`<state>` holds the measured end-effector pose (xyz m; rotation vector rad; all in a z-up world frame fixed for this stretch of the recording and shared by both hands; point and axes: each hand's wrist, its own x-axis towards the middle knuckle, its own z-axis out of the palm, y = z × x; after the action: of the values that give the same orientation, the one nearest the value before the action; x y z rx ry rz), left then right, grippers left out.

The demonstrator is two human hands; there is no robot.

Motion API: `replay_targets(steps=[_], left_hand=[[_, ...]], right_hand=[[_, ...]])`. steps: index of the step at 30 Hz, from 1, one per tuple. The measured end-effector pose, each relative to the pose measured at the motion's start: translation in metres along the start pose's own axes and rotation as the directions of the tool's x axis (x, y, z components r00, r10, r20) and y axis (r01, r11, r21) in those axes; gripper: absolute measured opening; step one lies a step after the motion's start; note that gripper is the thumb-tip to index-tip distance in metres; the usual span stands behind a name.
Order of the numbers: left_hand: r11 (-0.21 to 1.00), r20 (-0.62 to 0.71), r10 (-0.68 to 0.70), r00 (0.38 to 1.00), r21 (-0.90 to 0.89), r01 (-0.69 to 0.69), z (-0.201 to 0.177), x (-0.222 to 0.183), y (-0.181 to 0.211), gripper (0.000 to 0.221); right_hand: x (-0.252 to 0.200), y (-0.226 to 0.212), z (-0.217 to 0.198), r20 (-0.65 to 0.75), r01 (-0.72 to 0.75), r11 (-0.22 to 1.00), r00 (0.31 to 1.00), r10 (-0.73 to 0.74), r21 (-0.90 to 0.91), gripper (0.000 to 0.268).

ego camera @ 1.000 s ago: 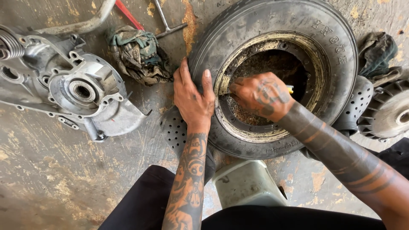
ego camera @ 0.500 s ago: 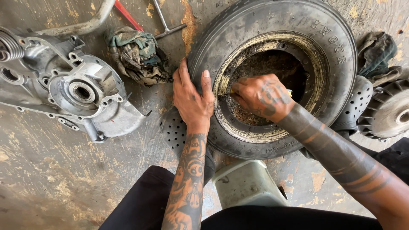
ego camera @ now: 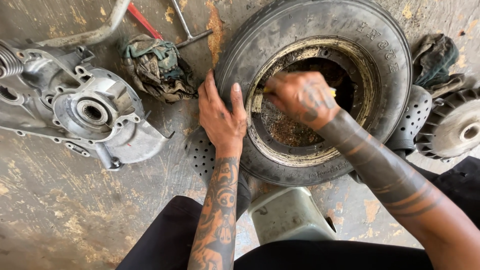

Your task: Cleaning the inner rim of a motorcycle tire using a small scraping tool

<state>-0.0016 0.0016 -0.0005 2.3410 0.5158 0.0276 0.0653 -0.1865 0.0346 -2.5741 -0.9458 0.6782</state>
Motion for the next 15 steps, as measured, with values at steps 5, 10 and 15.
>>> replay_targets(steps=[5, 10, 15], left_hand=[[1.0, 0.012, -0.009, 1.0, 0.004, 0.009, -0.001, -0.001, -0.001, 0.063], [1.0, 0.006, -0.005, 1.0, -0.007, 0.005, -0.003, 0.0, 0.003, 0.063], [1.0, -0.002, 0.003, 1.0, 0.016, -0.003, -0.003, 0.0, 0.005, 0.062]], right_hand=[[-0.004, -0.007, 0.011, 0.014, 0.011, 1.0, 1.0, -0.012, 0.023, 0.015], [-0.003, -0.004, 0.002, -0.07, 0.024, 1.0, 0.997, -0.024, 0.001, 0.017], [-0.006, 0.006, 0.003, -0.195, -0.006, 0.998, 0.981, -0.006, -0.065, 0.014]])
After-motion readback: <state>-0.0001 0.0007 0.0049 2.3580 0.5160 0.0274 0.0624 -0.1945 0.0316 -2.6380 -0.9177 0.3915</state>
